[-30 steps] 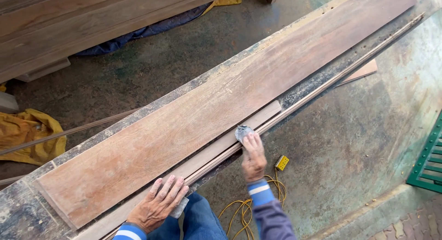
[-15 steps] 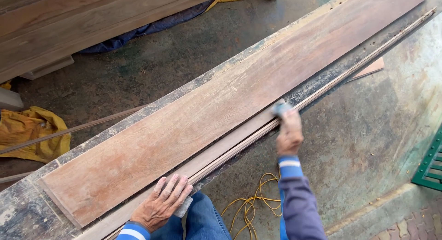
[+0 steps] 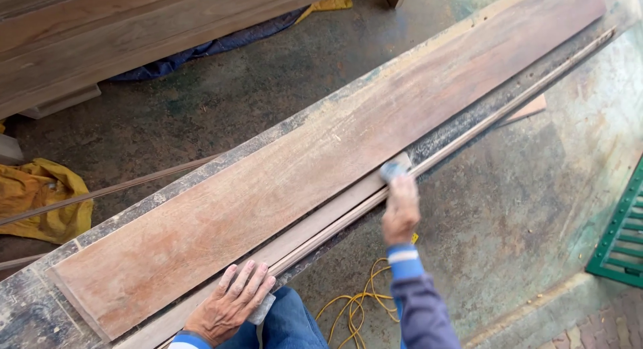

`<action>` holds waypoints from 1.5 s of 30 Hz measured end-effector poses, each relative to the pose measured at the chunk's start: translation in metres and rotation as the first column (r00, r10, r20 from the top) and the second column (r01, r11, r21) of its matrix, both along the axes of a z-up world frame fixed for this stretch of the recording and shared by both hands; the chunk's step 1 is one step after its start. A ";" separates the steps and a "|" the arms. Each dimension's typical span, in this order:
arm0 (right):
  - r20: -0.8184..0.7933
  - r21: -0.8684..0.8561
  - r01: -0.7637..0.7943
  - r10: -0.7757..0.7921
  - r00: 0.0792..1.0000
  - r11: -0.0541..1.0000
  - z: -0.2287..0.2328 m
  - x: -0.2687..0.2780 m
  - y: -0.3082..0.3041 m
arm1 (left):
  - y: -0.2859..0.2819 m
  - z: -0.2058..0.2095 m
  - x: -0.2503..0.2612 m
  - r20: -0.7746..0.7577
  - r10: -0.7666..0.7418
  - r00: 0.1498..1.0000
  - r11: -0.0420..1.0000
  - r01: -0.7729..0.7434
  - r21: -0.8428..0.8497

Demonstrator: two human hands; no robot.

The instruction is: Manually sanding the edges and surface of a wooden board using a sanding block.

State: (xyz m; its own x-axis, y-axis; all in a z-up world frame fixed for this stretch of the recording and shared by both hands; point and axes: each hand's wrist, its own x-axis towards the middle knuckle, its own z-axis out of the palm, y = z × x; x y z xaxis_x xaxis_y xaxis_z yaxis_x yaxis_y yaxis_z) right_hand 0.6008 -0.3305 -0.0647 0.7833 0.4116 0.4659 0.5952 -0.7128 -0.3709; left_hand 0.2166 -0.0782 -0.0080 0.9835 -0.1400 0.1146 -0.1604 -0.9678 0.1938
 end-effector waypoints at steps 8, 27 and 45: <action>-0.057 0.021 0.017 -0.015 0.998 1.000 0.020 0.007 0.003 | 0.000 0.005 -0.005 -0.019 -0.017 1.000 1.000 0.017 0.007; -0.128 0.014 0.009 -0.007 0.992 1.000 -0.004 0.021 -0.010 | -0.002 0.003 -0.004 -0.022 -0.010 1.000 1.000 0.011 0.020; 0.048 -0.168 -0.171 0.182 0.982 0.971 0.005 0.021 -0.021 | -0.003 0.007 -0.001 -0.008 -0.017 1.000 1.000 0.017 0.022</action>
State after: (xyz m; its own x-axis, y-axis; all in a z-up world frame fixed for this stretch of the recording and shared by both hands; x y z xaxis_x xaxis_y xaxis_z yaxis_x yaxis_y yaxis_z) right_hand 0.6220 -0.3516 -0.0596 0.6628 0.6148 0.4274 0.7354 -0.6419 -0.2172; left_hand 0.2157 -0.0808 -0.0014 0.9818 -0.1594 0.1033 -0.1756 -0.9690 0.1735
